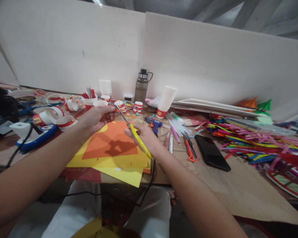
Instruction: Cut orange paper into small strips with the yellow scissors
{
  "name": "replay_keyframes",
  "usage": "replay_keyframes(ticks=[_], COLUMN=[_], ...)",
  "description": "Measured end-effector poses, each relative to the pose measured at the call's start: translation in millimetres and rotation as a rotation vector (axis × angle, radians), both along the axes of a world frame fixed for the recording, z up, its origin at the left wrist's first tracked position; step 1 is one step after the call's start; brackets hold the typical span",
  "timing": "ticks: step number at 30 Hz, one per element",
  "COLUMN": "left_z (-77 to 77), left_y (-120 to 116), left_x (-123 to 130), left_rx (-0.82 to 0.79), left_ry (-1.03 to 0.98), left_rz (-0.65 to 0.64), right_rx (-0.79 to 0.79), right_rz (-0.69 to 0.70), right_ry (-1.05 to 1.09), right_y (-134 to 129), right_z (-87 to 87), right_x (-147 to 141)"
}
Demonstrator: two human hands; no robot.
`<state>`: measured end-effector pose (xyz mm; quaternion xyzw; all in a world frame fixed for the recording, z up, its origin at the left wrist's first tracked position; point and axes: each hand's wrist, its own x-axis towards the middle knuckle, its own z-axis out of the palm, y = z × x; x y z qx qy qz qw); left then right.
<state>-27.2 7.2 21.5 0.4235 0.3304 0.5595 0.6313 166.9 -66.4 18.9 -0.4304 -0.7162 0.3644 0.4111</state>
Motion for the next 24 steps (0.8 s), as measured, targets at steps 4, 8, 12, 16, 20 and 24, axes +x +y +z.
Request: replay_keyframes(ticks=[4, 8, 12, 16, 20, 24], left_z=[-0.5, -1.5, -2.4, -5.4, -10.5, -14.9], left_y=[0.4, 1.8, 1.9, 3.7, 9.1, 11.1], left_x=[-0.1, -0.2, -0.1, -0.8, -2.4, -1.6], left_rx=[-0.001, -0.002, 0.018, 0.085, 0.149, 0.180], left_ry=[0.004, 0.003, 0.003, 0.069, 0.145, 0.201], left_rz=[0.000, 0.004, -0.008, -0.015, 0.027, 0.014], right_rx=[-0.098, -0.193, -0.214, -0.023, 0.035, 0.025], right_rz=[0.046, 0.015, -0.063, -0.154, -0.122, 0.019], right_ry=[-0.080, -0.083, -0.205, -0.566, -0.811, -0.935], right_y=[-1.2, -2.6, 2.9, 8.5, 4.0, -1.5], right_z=[0.0, -1.5, -2.5, -2.2, -0.5, 5.8], right_x=[0.6, 1.2, 4.4, 9.4, 12.5, 17.5])
